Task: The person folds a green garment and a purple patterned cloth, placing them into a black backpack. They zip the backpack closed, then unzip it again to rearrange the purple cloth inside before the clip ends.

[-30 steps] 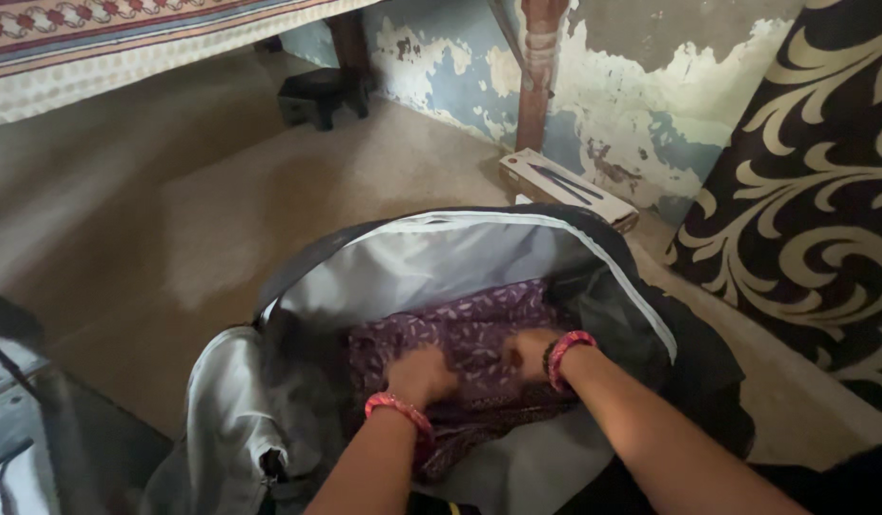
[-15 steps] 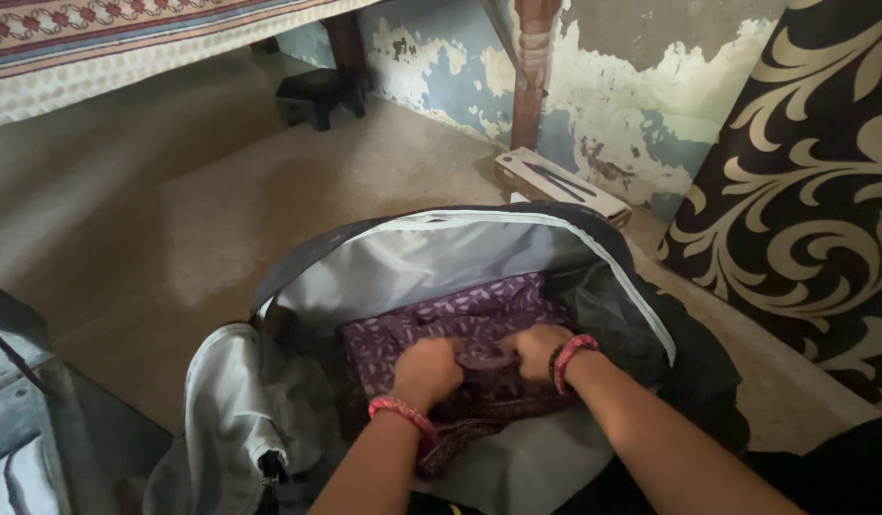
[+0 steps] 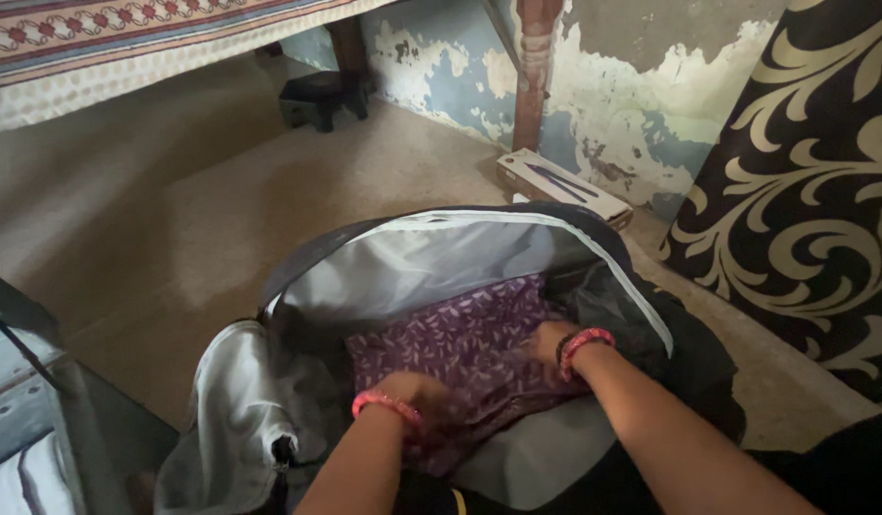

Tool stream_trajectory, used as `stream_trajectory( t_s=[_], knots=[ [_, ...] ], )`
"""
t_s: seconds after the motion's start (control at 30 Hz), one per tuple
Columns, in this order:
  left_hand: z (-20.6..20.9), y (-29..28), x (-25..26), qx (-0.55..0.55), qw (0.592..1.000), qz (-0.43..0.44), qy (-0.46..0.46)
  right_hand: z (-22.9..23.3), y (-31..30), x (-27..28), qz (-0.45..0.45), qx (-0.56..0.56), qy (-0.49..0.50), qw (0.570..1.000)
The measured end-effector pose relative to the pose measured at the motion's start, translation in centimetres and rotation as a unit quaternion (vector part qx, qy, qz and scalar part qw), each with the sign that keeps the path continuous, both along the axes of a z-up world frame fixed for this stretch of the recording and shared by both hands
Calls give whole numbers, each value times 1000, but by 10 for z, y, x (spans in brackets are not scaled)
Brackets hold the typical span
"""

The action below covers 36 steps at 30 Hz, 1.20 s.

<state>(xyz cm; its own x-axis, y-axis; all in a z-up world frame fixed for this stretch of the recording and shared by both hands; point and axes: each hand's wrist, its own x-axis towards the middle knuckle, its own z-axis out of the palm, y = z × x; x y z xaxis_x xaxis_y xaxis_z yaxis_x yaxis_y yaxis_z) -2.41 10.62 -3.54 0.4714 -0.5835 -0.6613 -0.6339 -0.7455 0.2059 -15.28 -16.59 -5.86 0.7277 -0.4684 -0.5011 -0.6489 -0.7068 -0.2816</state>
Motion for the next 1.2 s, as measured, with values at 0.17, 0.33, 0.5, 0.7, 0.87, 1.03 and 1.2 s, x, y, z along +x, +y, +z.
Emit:
stream_trajectory(
  t_s=[0.17, 0.33, 0.5, 0.7, 0.87, 1.03, 1.2],
  knots=[
    [-45, -4, 34, -244, 918, 250, -188, -65, -55, 4, -66, -182, -63, 979],
    [-115, -17, 93, -318, 855, 310, -267, -95, -98, -8, -156, -121, 11, 980],
    [-180, 7, 124, -192, 943, 222, -156, -138, -98, -27, -95, 19, 191, 977],
    [-218, 1, 109, -287, 853, 407, 154, -141, -82, -40, -96, 15, 211, 973],
    [-205, 15, 101, -214, 934, 277, 66, -85, -32, -33, -150, -58, -141, 977],
    [-165, 3, 90, 27, 961, 274, 11, -5, 11, -30, -148, -119, -101, 977],
    [-160, -27, 83, -201, 874, 419, 140, -9, -25, -18, -202, -200, -31, 958]
  ],
)
